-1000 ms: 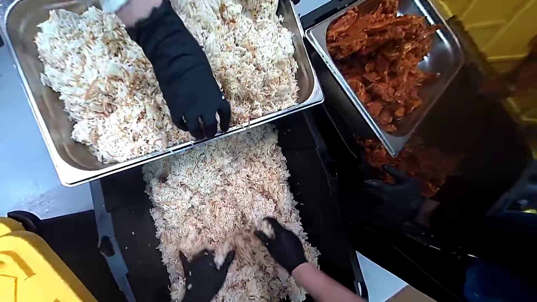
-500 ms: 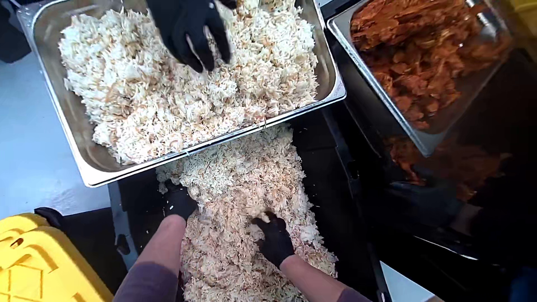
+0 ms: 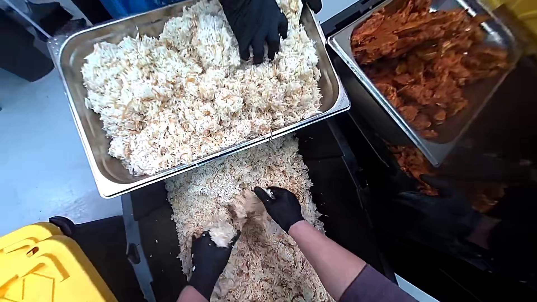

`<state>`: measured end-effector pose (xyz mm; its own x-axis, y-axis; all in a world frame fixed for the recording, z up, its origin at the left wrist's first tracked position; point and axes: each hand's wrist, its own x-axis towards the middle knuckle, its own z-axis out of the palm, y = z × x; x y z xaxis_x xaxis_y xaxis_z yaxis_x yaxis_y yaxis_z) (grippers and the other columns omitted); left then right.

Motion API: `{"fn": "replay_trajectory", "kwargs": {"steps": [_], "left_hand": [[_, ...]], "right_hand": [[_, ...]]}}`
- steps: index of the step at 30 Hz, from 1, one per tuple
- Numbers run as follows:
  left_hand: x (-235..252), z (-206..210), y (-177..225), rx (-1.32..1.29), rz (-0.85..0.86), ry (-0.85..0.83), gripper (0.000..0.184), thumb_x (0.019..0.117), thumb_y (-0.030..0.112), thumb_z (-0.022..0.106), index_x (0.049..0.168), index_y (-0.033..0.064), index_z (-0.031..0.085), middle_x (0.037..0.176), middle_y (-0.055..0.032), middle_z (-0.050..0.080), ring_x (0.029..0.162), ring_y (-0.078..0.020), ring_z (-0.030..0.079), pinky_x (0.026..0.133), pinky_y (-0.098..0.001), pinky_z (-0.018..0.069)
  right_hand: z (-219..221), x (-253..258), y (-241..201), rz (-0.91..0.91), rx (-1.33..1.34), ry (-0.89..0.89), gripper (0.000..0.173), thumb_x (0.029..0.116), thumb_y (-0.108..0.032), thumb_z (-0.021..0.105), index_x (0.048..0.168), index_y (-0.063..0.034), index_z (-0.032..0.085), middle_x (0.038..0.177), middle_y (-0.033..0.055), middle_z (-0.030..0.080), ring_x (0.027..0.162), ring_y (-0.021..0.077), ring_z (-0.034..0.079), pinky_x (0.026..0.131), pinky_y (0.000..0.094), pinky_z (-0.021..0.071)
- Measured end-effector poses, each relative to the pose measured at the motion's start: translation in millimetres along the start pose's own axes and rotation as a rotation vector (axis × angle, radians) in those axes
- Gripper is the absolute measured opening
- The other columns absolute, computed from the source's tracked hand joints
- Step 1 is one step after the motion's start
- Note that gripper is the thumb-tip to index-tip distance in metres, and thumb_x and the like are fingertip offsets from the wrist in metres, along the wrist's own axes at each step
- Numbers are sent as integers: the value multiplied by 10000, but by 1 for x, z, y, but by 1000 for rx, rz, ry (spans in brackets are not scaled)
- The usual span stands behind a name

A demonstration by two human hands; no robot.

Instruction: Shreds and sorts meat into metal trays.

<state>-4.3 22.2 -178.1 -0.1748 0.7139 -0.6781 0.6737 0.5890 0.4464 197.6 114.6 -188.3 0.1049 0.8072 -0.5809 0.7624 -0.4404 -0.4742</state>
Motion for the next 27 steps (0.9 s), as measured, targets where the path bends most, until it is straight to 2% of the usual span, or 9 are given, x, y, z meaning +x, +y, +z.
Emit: {"fn": "replay_trajectory", "kwargs": {"steps": [3, 5, 8, 11, 13, 16, 18, 22, 27], "left_hand": [[22, -33, 6, -185, 52, 117, 958, 740, 551, 855, 1385, -78, 528, 1373, -243, 596, 1319, -347, 553, 1173, -553, 356], [44, -52, 11, -137, 115, 147, 973, 712, 447, 914, 1458, -19, 499, 1588, -258, 352, 1412, -401, 436, 1139, -551, 402], [88, -67, 28, 71, 93, 48, 1054, 768, 290, 910, 1607, 99, 302, 1654, -281, 196, 1483, -480, 299, 1155, -641, 341], [124, -57, 36, 322, 64, -88, 967, 774, 291, 897, 1553, 47, 377, 1549, -236, 436, 1380, -419, 487, 1111, -600, 420], [120, -43, 33, 451, 76, -148, 861, 775, 276, 870, 1516, 85, 476, 1618, -215, 344, 1391, -435, 464, 1091, -623, 427], [89, -13, 5, 482, 77, -260, 892, 790, 240, 822, 1579, 206, 406, 1588, -232, 374, 1369, -451, 472, 1116, -638, 380], [69, 7, -9, 352, 39, -355, 907, 784, 245, 831, 1579, 169, 401, 1503, -225, 504, 1394, -420, 471, 1190, -625, 285], [34, 41, -9, -182, -83, -332, 932, 674, 60, 846, 1508, -18, 439, 1456, -264, 521, 1379, -358, 490, 1156, -488, 397], [-25, 67, 16, -753, -119, -238, 842, 605, -56, 857, 1372, -95, 512, 1265, -214, 635, 1151, -204, 648, 975, -348, 554]], "right_hand": [[-10, 16, -45, -280, -58, 29, 332, 931, -412, 734, 1128, -149, 790, 1384, 199, 613, 1375, 433, 476, 1102, 695, 350], [0, 32, -74, -428, -103, -31, 545, 846, -342, 833, 1367, -294, 680, 1596, 210, 411, 1513, 483, 261, 1142, 747, 272], [35, 52, -96, -415, -368, -178, 924, 756, -282, 894, 1551, -412, 441, 1698, 177, 206, 1522, 550, 143, 1007, 715, 444], [58, 43, -85, -307, -310, -286, 964, 737, -158, 892, 1569, -326, 434, 1687, 185, 209, 1433, 536, 345, 915, 700, 510], [67, 35, -64, -220, -233, -377, 917, 758, -182, 893, 1555, -247, 445, 1620, 232, 315, 1306, 470, 537, 934, 643, 537], [87, 9, -29, -93, -173, -528, 858, 805, -240, 856, 1551, -182, 436, 1522, 218, 468, 1295, 412, 564, 1039, 602, 487], [89, -10, 6, 59, 17, -606, 901, 811, -173, 849, 1584, -155, 385, 1495, 223, 513, 1307, 375, 567, 1066, 552, 477], [70, -54, 52, 422, 742, -388, 911, 788, 75, 737, 1581, -141, 344, 1419, 195, 526, 1018, 252, 636, 699, 409, 547], [40, -67, 58, 340, 999, -226, 561, 976, 11, 597, 1513, -39, 444, 1503, 134, 495, 1211, 117, 578, 977, 264, 501]]}}
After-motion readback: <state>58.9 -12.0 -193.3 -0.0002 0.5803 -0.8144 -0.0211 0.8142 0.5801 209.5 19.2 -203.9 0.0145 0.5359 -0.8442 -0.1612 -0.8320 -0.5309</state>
